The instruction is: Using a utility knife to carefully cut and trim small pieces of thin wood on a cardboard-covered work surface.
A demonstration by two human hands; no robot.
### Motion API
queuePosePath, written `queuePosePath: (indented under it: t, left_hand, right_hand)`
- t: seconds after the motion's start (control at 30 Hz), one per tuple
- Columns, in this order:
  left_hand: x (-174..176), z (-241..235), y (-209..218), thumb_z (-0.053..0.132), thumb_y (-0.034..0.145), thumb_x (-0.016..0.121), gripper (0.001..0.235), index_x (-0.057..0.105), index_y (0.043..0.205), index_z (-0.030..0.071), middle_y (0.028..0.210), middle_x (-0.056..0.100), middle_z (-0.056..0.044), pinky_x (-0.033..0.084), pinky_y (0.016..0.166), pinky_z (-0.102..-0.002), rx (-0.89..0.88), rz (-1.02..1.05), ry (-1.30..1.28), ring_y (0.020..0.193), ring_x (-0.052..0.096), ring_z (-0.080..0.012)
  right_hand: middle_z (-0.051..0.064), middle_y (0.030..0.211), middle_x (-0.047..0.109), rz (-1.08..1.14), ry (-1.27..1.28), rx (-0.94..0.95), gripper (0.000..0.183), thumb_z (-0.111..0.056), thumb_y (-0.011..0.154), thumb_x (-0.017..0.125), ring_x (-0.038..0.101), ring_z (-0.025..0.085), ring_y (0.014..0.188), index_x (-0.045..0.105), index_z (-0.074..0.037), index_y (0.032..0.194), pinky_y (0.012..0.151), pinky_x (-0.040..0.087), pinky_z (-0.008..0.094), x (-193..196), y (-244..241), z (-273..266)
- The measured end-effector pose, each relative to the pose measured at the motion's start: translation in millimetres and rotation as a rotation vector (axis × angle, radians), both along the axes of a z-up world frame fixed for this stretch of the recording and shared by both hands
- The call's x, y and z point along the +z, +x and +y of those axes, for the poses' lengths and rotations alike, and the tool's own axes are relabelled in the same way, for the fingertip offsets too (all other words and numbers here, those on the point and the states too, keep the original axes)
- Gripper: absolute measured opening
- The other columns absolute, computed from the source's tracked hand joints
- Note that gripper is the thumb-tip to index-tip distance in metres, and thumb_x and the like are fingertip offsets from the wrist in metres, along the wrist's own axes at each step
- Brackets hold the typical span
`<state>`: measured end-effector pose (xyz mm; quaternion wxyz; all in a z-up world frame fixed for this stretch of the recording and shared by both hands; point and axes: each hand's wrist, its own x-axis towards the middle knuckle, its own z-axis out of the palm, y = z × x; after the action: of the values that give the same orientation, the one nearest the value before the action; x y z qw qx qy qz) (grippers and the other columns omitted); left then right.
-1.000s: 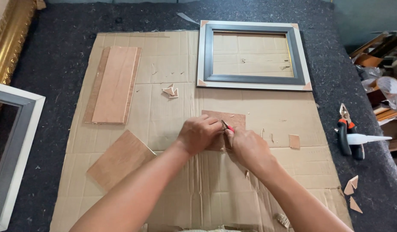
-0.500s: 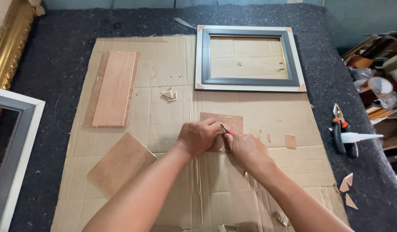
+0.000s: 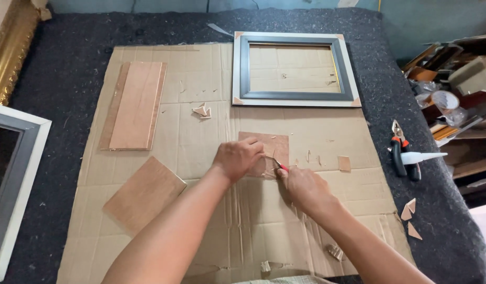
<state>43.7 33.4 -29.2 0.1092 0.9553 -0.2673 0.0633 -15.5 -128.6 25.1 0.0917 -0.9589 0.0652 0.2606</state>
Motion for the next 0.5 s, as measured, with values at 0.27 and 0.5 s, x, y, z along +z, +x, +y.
queuePosePath:
  t: [0.27,0.5]
  left_hand:
    - [-3.2,-3.5,-1.2,0.034,0.083,0.051,0.008,0.051,0.083,0.026,0.082,0.051,0.010,0.053,0.056,-0.033,0.011,-0.044,0.039,0.069,0.063,-0.0174]
    - [17.7,-4.1,-8.0,0.029,0.079,0.061,0.016,0.055,0.092,0.022,0.092,0.052,0.008,0.055,0.065,-0.032,-0.044,-0.020,-0.007,0.091,0.054,-0.0158]
  right_hand:
    - [0.021,0.090,0.063,-0.035,0.066,-0.032,0.052,-0.049,0.090,0.019,0.061,0.037,0.092,0.053,-0.011,0.101,0.080,0.048,0.048,0.1,-16.8,-10.6]
    - [0.022,0.086,0.063,-0.132,0.180,-0.143,0.053,-0.053,0.088,0.019,0.060,0.040,0.090,0.053,-0.013,0.093,0.079,0.047,0.050,-22.1,-27.6,-26.6]
